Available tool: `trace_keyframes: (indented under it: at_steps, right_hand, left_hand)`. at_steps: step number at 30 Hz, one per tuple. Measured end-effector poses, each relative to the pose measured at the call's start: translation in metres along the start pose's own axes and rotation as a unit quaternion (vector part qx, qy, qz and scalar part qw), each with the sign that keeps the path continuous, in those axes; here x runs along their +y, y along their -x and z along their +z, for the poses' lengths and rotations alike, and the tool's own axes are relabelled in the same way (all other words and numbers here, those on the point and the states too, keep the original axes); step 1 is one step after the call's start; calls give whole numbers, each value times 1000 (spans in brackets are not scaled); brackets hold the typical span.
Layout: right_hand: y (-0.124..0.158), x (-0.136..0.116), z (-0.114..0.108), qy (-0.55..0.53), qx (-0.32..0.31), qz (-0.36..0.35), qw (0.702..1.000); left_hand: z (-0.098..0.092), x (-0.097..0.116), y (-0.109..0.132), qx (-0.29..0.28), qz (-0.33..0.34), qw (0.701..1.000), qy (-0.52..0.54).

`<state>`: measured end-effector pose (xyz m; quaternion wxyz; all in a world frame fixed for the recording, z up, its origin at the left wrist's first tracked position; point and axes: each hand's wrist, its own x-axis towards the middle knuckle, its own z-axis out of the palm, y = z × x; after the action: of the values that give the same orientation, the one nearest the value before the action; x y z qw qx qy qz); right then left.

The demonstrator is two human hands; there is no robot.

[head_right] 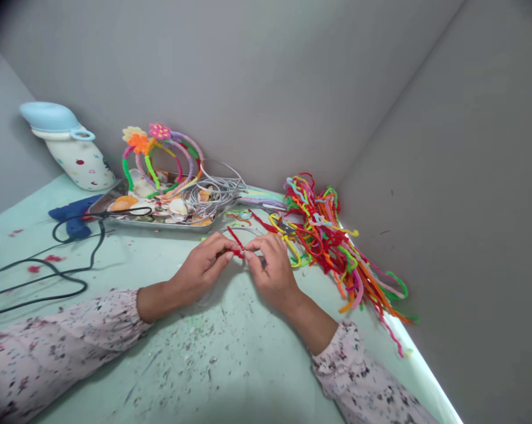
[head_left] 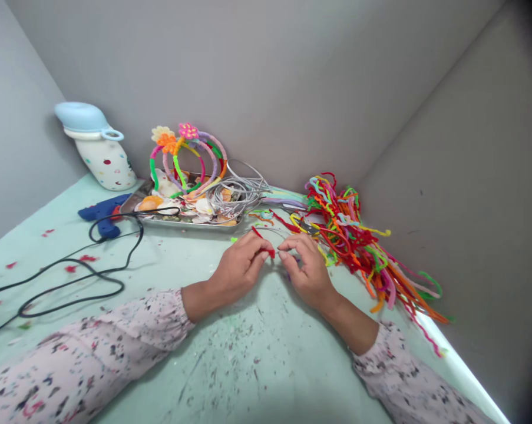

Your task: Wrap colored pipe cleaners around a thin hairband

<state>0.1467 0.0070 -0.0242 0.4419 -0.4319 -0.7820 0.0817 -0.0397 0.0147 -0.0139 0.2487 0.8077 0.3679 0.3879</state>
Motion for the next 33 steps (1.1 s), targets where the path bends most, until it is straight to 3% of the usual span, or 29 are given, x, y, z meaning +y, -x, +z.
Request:
trace_keyframes:
  at_steps: [11, 19, 29, 33]
  right_hand:
    - [0, -1, 0, 13, 2, -29, 1000]
    - [2, -8, -6, 21, 90, -46, 995]
    - [-1, -6, -1, -28, -62, -9, 998]
    - [2, -4, -1, -52, -65, 2, 997]
  left_hand:
    - [-1, 3, -1, -7, -6, 1000, -2]
    - [-1, 4, 0, 56, -23, 998, 19]
    - [-2, 1, 0, 81, -48, 993, 73]
    - [-2, 1, 0, 82, -51, 993, 70]
